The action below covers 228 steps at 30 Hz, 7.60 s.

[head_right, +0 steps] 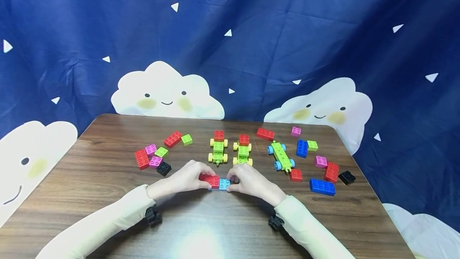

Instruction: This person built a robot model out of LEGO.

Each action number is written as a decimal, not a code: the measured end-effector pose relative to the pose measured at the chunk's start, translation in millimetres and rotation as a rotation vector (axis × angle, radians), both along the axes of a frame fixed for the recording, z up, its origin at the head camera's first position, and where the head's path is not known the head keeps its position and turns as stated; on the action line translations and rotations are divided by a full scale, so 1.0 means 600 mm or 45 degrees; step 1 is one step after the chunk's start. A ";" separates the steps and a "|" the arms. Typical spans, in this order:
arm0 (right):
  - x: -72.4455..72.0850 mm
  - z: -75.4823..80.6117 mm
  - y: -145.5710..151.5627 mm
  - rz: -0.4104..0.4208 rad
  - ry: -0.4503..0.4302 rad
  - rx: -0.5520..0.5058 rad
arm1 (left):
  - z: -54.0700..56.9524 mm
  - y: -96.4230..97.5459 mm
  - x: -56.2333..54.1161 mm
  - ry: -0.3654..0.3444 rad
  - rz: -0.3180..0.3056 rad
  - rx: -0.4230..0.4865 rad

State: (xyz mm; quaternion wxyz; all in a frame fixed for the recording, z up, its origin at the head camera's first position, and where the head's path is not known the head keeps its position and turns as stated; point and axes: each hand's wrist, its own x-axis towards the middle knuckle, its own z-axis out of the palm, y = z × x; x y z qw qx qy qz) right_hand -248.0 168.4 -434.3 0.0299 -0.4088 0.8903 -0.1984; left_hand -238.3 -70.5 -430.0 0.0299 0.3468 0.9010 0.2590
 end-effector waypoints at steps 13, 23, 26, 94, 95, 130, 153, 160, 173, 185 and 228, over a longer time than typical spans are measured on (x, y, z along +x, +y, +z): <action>0.004 -0.002 0.001 0.000 0.024 0.015 | -0.007 -0.004 0.001 0.095 -0.038 -0.039; 0.005 -0.004 0.001 -0.021 0.002 0.032 | -0.004 -0.016 0.000 0.052 -0.077 -0.049; 0.005 -0.004 0.002 -0.033 -0.001 0.040 | 0.001 -0.021 -0.001 0.077 -0.075 -0.071; -0.020 0.074 0.396 -1.049 0.108 0.131 | 0.002 -0.045 -0.003 0.067 -0.080 -0.061; -0.018 0.069 0.397 -1.068 0.100 0.143 | 0.002 -0.045 -0.003 0.064 -0.080 -0.062; -0.013 0.061 0.396 -1.309 -0.131 0.261 | 0.003 -0.043 -0.003 0.081 -0.096 -0.062; -0.001 0.136 0.236 -0.844 0.237 0.023 | 0.002 -0.047 0.002 -0.105 -0.046 0.008; 0.017 0.140 0.146 -0.667 0.102 0.072 | 0.003 -0.046 0.003 -0.099 -0.047 0.001; 0.032 0.070 0.043 -0.301 -0.061 0.014 | 0.005 -0.045 0.002 -0.115 -0.043 0.008; 0.028 0.050 0.002 -0.207 -0.094 0.089 | 0.004 -0.043 0.002 -0.130 -0.034 0.004; 0.032 0.030 -0.020 -0.056 0.172 0.046 | -0.007 -0.042 -0.009 0.050 -0.084 -0.049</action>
